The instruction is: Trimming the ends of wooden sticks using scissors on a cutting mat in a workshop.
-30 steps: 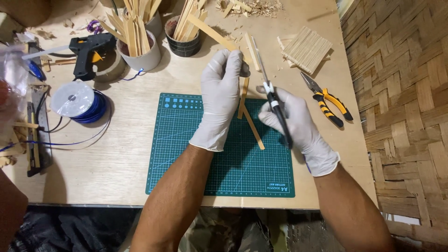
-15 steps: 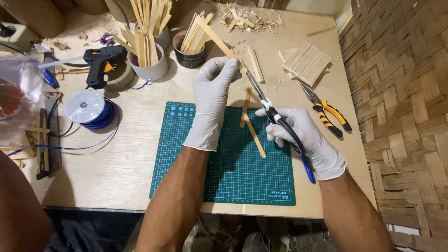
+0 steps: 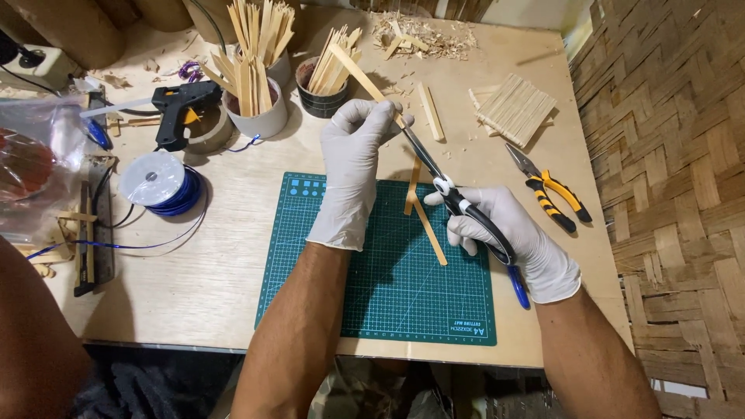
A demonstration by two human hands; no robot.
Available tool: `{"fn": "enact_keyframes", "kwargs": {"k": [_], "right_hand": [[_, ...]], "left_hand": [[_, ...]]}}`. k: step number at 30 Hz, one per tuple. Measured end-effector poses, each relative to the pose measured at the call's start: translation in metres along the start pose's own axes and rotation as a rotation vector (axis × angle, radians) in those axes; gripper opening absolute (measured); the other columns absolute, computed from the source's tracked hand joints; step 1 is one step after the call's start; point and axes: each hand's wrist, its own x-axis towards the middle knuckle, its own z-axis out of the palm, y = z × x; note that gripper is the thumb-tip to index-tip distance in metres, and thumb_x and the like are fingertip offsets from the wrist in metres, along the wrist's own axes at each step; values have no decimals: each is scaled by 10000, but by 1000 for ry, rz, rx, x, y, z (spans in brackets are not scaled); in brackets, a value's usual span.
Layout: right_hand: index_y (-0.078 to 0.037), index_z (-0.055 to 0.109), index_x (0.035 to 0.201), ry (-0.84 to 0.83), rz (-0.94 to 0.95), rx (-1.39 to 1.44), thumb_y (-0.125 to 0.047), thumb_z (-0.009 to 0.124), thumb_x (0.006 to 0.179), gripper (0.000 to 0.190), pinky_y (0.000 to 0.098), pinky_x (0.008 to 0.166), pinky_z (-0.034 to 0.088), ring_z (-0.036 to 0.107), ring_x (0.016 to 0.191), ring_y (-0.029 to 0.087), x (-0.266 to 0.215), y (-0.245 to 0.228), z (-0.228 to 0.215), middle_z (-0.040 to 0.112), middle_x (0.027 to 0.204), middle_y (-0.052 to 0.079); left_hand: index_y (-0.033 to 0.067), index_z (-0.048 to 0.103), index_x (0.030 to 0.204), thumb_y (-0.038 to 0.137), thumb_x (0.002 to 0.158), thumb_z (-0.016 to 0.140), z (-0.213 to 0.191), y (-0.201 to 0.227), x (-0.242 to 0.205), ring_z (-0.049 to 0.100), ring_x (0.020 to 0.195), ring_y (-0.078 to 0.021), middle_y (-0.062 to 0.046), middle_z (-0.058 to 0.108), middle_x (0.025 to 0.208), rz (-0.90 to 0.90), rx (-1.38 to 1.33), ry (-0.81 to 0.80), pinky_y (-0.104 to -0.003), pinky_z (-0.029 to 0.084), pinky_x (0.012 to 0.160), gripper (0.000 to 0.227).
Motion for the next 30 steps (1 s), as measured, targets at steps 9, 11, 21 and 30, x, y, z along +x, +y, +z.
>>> {"fn": "enact_keyframes", "kwargs": {"k": [9,11,21,30], "right_hand": [[50,733,913,-22,-45,96,-80,765,833,156,279,343,483,588,331,180,-4,-17,10,679,529,197],[34,730,875,-33,-60,100,-92,776,824,144,275,345,483,593,333,178,-6,-21,12,684,531,187],[32,764,1017,-96,-47,54,-98,783,812,243,243,407,450,587,332,172,-8,-13,8,700,519,157],[36,745,1183,-144,-34,82,-56,781,792,403,232,373,423,599,320,167,-3,-2,14,698,497,162]], "left_hand": [[46,697,889,104,866,815,-15,-14,12,792,804,-314,-168,741,892,-92,-236,-176,-436,622,880,134],[42,681,989,121,883,810,-15,-13,10,792,810,-276,-146,742,921,-107,-271,-203,-403,635,868,185],[37,681,1215,346,963,756,-30,-16,15,780,827,-210,-75,763,935,-331,-493,-381,-515,606,967,406],[168,619,1047,333,1056,592,-27,-37,14,473,738,-100,69,405,800,-376,-784,-549,-432,579,972,167]]}}
